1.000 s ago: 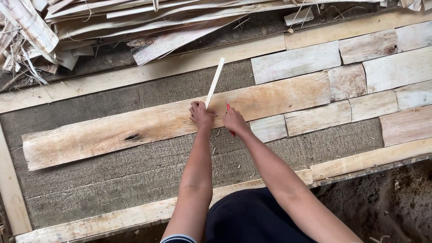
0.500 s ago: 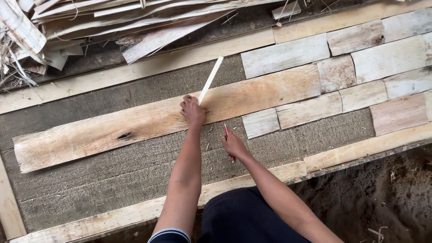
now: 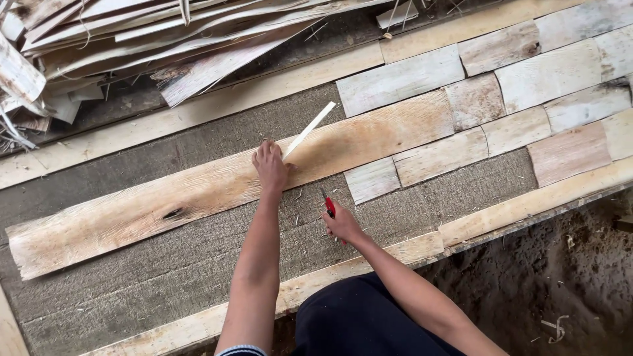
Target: Cutting and fitting thin wood strips or shingles onto a surface using a utility knife.
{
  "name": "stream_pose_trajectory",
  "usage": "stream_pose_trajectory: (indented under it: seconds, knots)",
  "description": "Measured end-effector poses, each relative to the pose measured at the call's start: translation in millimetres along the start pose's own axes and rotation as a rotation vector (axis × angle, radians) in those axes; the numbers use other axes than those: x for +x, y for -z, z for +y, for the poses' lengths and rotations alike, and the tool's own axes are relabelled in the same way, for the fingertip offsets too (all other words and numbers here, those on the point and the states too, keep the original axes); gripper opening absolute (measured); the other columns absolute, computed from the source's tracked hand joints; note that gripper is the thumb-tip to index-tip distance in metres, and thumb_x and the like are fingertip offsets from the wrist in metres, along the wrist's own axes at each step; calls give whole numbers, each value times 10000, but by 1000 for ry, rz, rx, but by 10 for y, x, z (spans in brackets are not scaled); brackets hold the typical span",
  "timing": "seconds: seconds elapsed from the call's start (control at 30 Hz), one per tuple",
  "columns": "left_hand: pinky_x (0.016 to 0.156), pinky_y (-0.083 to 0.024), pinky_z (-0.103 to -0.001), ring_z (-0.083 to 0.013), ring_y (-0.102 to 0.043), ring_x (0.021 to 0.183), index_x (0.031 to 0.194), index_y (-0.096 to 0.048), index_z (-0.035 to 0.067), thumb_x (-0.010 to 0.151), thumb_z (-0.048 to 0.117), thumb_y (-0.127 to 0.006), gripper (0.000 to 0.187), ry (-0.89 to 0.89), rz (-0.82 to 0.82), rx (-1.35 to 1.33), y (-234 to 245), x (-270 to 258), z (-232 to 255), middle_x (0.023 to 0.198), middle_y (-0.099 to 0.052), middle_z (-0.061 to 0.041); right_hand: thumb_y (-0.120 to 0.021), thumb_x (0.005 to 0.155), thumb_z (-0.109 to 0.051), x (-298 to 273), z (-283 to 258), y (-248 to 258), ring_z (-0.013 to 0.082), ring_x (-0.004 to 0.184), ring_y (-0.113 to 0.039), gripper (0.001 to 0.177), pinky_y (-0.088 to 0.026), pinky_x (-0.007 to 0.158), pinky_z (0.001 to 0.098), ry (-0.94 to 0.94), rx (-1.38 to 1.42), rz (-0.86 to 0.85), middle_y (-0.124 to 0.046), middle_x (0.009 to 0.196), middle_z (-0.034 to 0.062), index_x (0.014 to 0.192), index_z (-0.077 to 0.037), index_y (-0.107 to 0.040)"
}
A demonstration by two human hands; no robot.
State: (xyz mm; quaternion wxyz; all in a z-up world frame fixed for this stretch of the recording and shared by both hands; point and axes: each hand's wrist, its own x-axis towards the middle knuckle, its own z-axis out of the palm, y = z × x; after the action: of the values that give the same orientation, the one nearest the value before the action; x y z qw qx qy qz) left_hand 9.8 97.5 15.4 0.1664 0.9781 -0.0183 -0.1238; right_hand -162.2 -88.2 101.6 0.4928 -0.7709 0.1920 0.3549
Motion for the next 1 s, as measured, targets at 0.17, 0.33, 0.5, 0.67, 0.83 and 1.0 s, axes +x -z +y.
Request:
stream_pose_trajectory:
  seconds: [0.17, 0.33, 0.5, 0.67, 0.83, 1.0]
  knots:
    - [1201, -278, -522, -292, -425, 1361, 1078, -570, 138, 691, 335, -928, 563, 13, 20, -34, -372, 356, -264, 1332, -465, -42, -552, 986, -184, 83, 131, 36, 195, 645, -733, 207, -615, 592, 306, -8, 120, 38, -711, 755, 132, 1108, -24, -601]
    - [1175, -305, -470, -286, -479, 1263, 1121, -504, 162, 723, 351, -906, 596, 43, 43, -127, -385, 547, -354, 1236, -495, -25, -564, 960, -164, 127, 192, 54, 202, 669, -724, 182, -622, 628, 315, 6, 174, 45, -707, 761, 141, 1063, -16, -597]
    - [1122, -362, -524, -337, -569, 1160, 1117, -522, 118, 884, 327, -781, 406, 51, 83, -203, -193, 585, -235, 1161, -584, -114, -572, 943, -180, 79, 102, 136, 167, 660, -717, 186, -631, 644, 300, -39, 205, 69, -707, 759, 113, 1060, -42, -614]
    - [1084, -361, -521, -306, -622, 1119, 1121, -508, 142, 945, 369, -703, 348, 51, 67, -250, -106, 579, -211, 1126, -608, -90, -576, 949, -185, 95, 86, 143, 164, 663, -720, 167, -635, 643, 291, -49, 206, 76, -714, 764, 104, 1049, -57, -616]
    - [1066, -348, -534, -337, -679, 1049, 1116, -521, 171, 978, 394, -664, 299, 84, -5, -213, -21, 625, -199, 1008, -681, -109, -582, 947, -182, 159, 175, 121, 165, 662, -718, 178, -632, 640, 306, -46, 190, 79, -714, 767, 106, 1055, -48, -626]
    - [1114, -284, -524, -365, -669, 1082, 1149, -519, 175, 1004, 408, -613, 290, 58, -14, -249, 286, 539, -156, 1031, -665, -158, -708, 915, -275, 164, 213, 98, 142, 575, -646, 185, -535, 511, 256, -32, 430, 296, -690, 673, 81, 935, -92, -695]
